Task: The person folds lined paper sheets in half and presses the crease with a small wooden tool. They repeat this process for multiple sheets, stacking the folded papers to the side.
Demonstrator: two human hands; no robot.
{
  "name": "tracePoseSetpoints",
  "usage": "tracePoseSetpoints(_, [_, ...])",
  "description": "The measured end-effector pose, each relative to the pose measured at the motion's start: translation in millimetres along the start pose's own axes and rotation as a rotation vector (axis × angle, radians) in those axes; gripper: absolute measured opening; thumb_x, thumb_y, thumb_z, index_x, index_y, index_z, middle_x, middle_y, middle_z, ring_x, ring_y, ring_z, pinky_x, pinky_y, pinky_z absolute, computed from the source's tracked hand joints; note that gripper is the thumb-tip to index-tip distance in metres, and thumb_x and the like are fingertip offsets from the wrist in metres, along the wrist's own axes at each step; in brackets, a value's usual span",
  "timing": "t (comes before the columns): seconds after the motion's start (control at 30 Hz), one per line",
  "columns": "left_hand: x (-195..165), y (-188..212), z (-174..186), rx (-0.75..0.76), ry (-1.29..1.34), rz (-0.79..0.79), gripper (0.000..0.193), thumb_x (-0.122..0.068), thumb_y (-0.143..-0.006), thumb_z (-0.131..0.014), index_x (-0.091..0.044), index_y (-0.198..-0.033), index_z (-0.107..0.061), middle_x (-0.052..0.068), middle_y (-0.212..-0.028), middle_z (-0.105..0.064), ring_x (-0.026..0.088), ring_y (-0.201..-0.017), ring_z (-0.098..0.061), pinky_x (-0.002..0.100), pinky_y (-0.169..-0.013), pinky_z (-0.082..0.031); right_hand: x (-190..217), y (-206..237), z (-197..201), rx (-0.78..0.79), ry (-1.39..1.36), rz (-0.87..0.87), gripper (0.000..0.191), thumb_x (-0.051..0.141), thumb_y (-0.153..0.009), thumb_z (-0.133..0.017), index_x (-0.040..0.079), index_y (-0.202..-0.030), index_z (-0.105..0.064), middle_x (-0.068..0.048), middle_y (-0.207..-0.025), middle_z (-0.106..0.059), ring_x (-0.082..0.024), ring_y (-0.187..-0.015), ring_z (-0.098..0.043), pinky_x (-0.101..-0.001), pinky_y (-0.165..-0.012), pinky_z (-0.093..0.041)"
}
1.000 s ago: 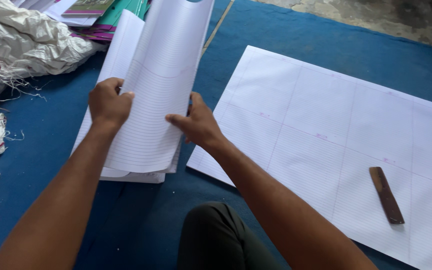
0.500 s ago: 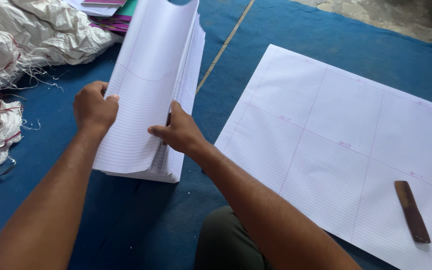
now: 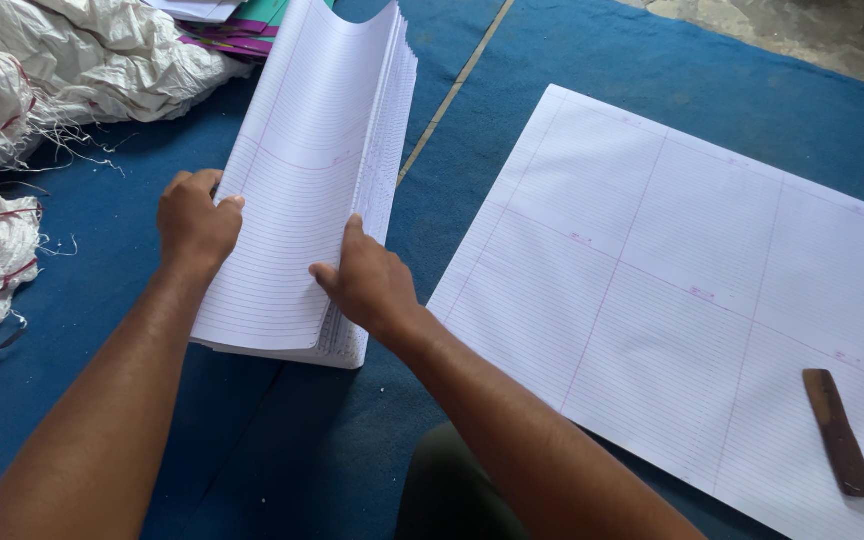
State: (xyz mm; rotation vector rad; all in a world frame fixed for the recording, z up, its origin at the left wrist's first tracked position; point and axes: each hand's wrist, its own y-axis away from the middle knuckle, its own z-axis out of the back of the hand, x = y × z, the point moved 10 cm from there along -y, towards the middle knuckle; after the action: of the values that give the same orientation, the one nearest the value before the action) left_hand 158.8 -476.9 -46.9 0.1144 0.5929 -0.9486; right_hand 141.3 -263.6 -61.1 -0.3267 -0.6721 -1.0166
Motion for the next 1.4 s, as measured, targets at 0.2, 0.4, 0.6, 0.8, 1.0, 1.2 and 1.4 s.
tracePoseSetpoints(0.2, [5, -4, -1, 0.07, 0.071, 0.026, 0.032, -0.015, -0.096, -0.066, -0.003, -0.125, -0.069, 0.018, -0.112, -0.071, 0.028, -0.095, -0.071, 0.039, -0.084, -0.058, -16, 1, -25, 0.163, 0.108, -0.074, 0.086, 0.045, -0.099, -0.046, -0.018, -0.15, -0.017, -0.031, -0.099, -0.068, -0.034, -0.075, -0.076, -0.044, -0.056, -0.063])
tracePoseSetpoints(0.4, [13, -1, -8, 0.134, 0.125, 0.2, 0.031, -0.018, -0.098, -0.061, -0.008, -0.126, -0.07, 0.015, -0.11, -0.075, 0.025, -0.094, -0.074, 0.038, -0.084, -0.058, -21, -3, -38, 0.247, 0.104, -0.069, 0.089, 0.046, -0.102, -0.04, -0.019, -0.152, -0.005, -0.032, -0.099, -0.07, -0.036, -0.077, -0.076, -0.0445, -0.06, -0.063])
tracePoseSetpoints(0.6, [13, -4, -14, 0.157, 0.076, 0.178, 0.032, -0.018, -0.099, -0.062, -0.006, -0.127, -0.07, 0.018, -0.115, -0.074, 0.03, -0.101, -0.073, 0.041, -0.091, -0.057, -35, -11, -42, 0.313, -0.014, -0.063, 0.098, 0.057, -0.1, -0.037, -0.019, -0.152, -0.003, -0.041, -0.122, -0.061, -0.047, -0.116, -0.066, -0.0498, -0.096, -0.056])
tracePoseSetpoints(0.8, [-20, -8, -6, 0.049, -0.143, 0.02, 0.062, -0.018, -0.088, -0.072, -0.001, -0.144, -0.05, 0.022, -0.14, -0.052, 0.038, -0.13, -0.047, 0.05, -0.105, -0.043, -59, -2, -5, 0.271, -0.186, 0.04, 0.095, 0.064, -0.097, -0.034, -0.006, -0.156, -0.011, -0.036, -0.159, -0.021, -0.044, -0.15, -0.021, -0.0553, -0.119, -0.026])
tracePoseSetpoints(1.0, [-98, 6, -11, -0.083, -0.146, -0.312, 0.056, -0.014, -0.085, -0.074, -0.002, -0.137, -0.057, 0.022, -0.137, -0.053, 0.038, -0.131, -0.046, 0.052, -0.105, -0.041, -109, 12, 45, 0.23, -0.107, -0.06, 0.086, 0.062, -0.097, -0.033, 0.002, -0.157, -0.018, -0.028, -0.162, -0.021, -0.04, -0.152, -0.02, -0.0561, -0.12, -0.023])
tracePoseSetpoints(1.2, [-183, 39, -30, -0.073, -0.07, -0.645, 0.037, -0.011, -0.087, -0.074, -0.003, -0.123, -0.069, 0.017, -0.127, -0.064, 0.035, -0.123, -0.056, 0.05, -0.105, -0.046, -158, 36, 91, 0.21, 0.071, -0.187, 0.075, 0.06, -0.1, -0.036, 0.005, -0.15, -0.041, -0.027, -0.151, -0.044, -0.04, -0.143, -0.041, -0.0576, -0.113, -0.038])
tracePoseSetpoints(1.4, [-265, 91, -74, -0.061, -0.09, -0.82, 0.031, -0.01, -0.086, -0.073, -0.003, -0.116, -0.072, 0.017, -0.116, -0.07, 0.032, -0.113, -0.063, 0.053, -0.105, -0.044, -217, 82, 145, 0.222, 0.258, -0.27, 0.056, 0.048, -0.099, -0.052, 0.009, -0.138, -0.059, -0.02, -0.139, -0.057, -0.033, -0.124, -0.06, -0.0501, -0.101, -0.05])
